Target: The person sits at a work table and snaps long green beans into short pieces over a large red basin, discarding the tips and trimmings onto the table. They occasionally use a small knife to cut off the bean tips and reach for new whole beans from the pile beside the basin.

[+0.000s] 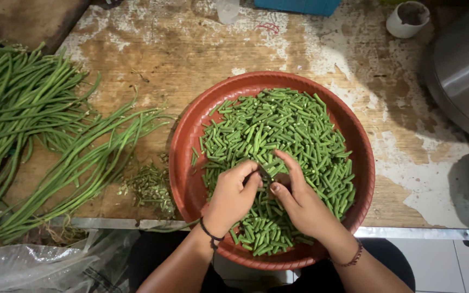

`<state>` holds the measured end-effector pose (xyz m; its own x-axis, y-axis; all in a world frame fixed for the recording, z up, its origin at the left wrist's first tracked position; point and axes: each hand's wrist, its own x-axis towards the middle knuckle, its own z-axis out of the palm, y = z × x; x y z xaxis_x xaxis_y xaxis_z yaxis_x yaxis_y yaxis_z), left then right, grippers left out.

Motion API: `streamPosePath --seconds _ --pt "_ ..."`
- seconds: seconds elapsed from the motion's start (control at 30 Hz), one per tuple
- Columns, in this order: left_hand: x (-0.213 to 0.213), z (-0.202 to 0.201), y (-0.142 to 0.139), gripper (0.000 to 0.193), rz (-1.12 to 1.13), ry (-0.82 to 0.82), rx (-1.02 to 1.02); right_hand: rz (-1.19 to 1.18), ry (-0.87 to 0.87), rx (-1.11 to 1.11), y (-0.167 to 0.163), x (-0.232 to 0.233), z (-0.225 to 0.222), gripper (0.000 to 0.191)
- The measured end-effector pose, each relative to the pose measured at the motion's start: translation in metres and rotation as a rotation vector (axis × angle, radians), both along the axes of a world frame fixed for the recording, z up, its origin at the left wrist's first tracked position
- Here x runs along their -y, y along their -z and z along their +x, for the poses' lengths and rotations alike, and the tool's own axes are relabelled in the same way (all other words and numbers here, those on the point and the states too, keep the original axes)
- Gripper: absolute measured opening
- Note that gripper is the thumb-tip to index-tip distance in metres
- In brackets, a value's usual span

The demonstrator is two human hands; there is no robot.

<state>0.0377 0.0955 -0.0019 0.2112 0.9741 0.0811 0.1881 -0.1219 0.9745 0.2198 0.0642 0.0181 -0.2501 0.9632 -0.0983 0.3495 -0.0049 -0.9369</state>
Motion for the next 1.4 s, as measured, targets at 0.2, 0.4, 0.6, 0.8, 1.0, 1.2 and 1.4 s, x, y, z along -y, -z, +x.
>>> streamPosePath --seconds 0.2,0.4,0.6,0.8,1.0,1.2,1.4 --pt "0.002 0.004 0.005 0.008 -0.002 0.043 -0.08 -0.006 0.042 -0.029 0.009 -0.005 -0.002 0.061" --pt "-0.001 0.003 0.006 0.03 -0.084 0.025 0.014 -0.245 0.013 -0.198 0.008 -0.007 0.011 0.066" --pt "0.003 -0.004 0.004 0.044 -0.056 0.098 0.076 -0.229 -0.054 -0.234 0.018 -0.004 0.006 0.043" --pt "-0.001 -0.007 0.0 0.016 -0.043 0.018 -0.082 -0.104 0.008 -0.166 0.014 -0.007 0.013 0.052" --pt "0.003 -0.004 0.0 0.015 -0.027 -0.012 -0.071 -0.035 -0.041 -0.131 0.011 -0.001 0.001 0.073" --pt "0.004 -0.002 0.0 0.012 -0.092 0.004 -0.083 -0.049 0.013 -0.119 0.016 0.0 -0.001 0.067" --pt "0.009 0.001 -0.001 0.01 -0.038 0.059 -0.097 -0.05 0.081 -0.154 0.024 -0.005 -0.004 0.058"
